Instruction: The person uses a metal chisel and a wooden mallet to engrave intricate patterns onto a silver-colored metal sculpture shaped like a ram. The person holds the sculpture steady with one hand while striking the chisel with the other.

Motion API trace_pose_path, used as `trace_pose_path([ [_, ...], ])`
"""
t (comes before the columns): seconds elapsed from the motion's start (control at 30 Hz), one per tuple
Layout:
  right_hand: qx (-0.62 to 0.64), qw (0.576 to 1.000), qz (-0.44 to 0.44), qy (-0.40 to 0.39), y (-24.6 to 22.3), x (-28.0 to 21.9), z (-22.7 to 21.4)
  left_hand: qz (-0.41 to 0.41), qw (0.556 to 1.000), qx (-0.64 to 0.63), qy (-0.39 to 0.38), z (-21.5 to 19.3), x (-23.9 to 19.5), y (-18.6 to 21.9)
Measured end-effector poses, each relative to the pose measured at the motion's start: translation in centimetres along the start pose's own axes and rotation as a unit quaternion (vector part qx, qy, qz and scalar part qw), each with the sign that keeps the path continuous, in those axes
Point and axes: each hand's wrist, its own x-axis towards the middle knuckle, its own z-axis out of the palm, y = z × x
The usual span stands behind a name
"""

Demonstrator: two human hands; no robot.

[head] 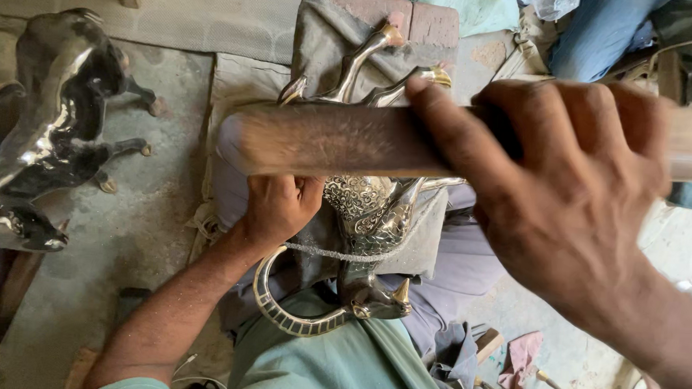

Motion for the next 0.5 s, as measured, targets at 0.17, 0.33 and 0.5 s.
trace_pose_path([
  [0.17, -0.078, 0.997, -0.025, 0.006, 0.0, -0.2, -0.3, 0.052, 0.996, 0.058, 0.034, -0.3, -0.1, 0.3],
  [0.33, -0.115, 0.993, -0.012, -0.004, -0.4, 0.6, -0.5, -0.002, 1.0, -0.017, 0.014, 0.0, -0.1, 0.3],
  [0.5, -0.031, 0.999, 0.018, -0.013, -0.3, 0.8, -0.2, -0.001, 0.998, -0.048, 0.034, -0.1, 0.3, 0.6],
])
